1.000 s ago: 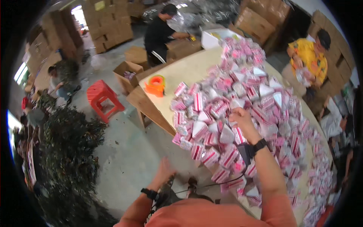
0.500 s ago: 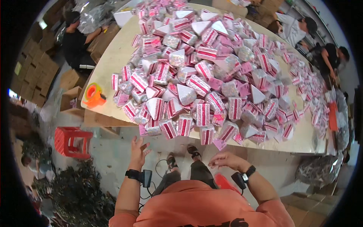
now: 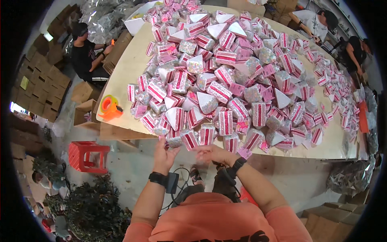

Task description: Packing small objects into triangular pink and white containers at a factory table.

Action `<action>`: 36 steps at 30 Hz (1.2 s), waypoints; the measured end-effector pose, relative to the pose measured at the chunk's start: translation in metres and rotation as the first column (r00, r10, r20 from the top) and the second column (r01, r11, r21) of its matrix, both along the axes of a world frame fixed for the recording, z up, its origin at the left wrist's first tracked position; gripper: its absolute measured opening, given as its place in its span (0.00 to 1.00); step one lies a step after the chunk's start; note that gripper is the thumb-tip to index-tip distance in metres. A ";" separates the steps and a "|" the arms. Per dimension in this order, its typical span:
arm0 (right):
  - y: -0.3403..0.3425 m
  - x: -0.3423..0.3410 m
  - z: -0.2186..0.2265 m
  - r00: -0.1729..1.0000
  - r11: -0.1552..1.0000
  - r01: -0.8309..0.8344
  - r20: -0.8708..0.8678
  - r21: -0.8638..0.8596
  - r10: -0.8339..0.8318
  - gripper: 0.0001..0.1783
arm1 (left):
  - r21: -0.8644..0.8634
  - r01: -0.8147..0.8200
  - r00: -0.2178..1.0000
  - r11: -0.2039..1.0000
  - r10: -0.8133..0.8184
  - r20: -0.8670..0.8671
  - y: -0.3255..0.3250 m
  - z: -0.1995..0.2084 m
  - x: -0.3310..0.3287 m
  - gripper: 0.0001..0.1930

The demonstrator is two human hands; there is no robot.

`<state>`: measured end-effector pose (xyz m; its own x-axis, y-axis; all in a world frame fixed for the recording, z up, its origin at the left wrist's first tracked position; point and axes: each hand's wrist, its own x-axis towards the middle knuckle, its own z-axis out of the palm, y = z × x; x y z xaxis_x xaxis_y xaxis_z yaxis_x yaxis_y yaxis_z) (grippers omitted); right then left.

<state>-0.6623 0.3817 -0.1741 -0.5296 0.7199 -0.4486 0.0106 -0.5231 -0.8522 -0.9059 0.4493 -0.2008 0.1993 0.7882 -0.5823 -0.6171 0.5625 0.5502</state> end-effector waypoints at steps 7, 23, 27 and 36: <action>0.028 0.000 -0.002 0.985 0.987 0.160 0.070 -0.021 -0.158 0.28 | 0.012 0.002 0.989 1.000 0.000 -0.149 0.016 0.022 0.022 0.14; 0.071 0.004 -0.020 0.931 0.928 0.366 -0.022 0.068 -0.365 0.23 | -0.108 0.243 0.896 0.964 -0.266 -0.356 0.052 0.028 0.042 0.25; 0.057 -0.002 0.002 0.923 0.918 0.118 0.299 0.379 -0.242 0.30 | -0.075 0.247 0.904 0.966 -0.258 -0.342 0.046 0.020 0.031 0.24; -0.029 0.038 0.030 0.990 0.996 0.078 0.114 0.038 -0.082 0.24 | -0.059 0.190 0.933 0.980 -0.199 -0.300 0.037 0.010 0.028 0.23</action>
<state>-0.6245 0.3527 -0.1442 -0.4160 0.7735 -0.4782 0.0690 -0.4974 -0.8647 -0.8783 0.4864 -0.1910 0.1581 0.7341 -0.6604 -0.3008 0.6728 0.6759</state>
